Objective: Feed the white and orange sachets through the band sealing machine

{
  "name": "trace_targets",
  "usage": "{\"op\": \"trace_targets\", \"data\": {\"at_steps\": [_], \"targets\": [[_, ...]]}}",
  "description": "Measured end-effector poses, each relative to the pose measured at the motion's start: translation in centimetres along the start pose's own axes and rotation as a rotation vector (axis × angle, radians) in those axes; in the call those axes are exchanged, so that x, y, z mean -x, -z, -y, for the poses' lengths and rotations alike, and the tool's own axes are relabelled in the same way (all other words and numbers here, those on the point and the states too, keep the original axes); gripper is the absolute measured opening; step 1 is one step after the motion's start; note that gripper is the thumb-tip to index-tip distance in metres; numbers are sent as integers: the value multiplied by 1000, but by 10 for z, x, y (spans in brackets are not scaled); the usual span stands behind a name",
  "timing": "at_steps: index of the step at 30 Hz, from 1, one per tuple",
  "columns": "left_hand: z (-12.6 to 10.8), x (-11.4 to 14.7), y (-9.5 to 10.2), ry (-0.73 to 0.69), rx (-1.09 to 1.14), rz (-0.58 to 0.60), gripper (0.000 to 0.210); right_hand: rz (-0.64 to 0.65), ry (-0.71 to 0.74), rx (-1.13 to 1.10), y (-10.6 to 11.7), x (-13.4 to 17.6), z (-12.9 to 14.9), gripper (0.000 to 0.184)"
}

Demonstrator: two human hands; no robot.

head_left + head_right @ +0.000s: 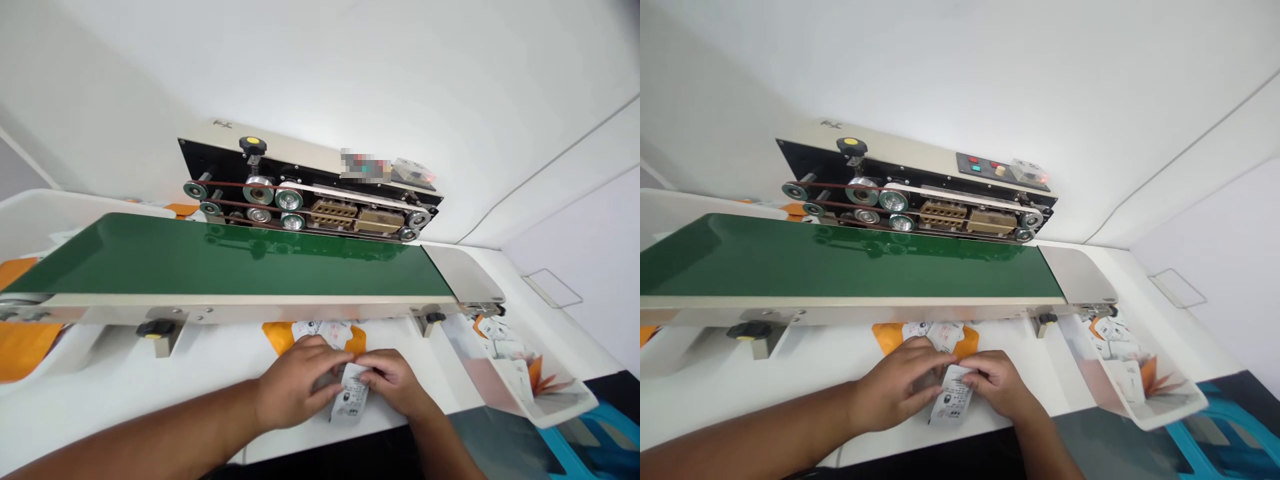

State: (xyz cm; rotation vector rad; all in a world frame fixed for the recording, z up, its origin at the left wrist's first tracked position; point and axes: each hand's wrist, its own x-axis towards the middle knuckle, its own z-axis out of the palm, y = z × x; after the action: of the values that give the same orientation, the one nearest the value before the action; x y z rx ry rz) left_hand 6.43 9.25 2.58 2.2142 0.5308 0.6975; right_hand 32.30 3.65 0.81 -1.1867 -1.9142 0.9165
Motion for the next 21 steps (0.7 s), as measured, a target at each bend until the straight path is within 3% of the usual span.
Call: {"op": "trace_targets", "data": {"at_steps": [2, 5, 8, 15, 21], "targets": [[2, -1, -2, 3, 6, 11, 33, -35, 26, 13, 0, -1, 1, 22], [5, -1, -4, -5, 50, 1, 36, -98, 33, 58, -1, 0, -1, 21], [6, 0, -5, -19, 94, 29, 36, -84, 63, 69, -3, 1, -4, 22], [4, -5, -5, 90, 132, -11, 9, -88, 106, 77, -3, -2, -1, 23], [6, -5, -5, 147, 187, -4, 14, -124, 122, 88, -4, -1, -3, 17]]}}
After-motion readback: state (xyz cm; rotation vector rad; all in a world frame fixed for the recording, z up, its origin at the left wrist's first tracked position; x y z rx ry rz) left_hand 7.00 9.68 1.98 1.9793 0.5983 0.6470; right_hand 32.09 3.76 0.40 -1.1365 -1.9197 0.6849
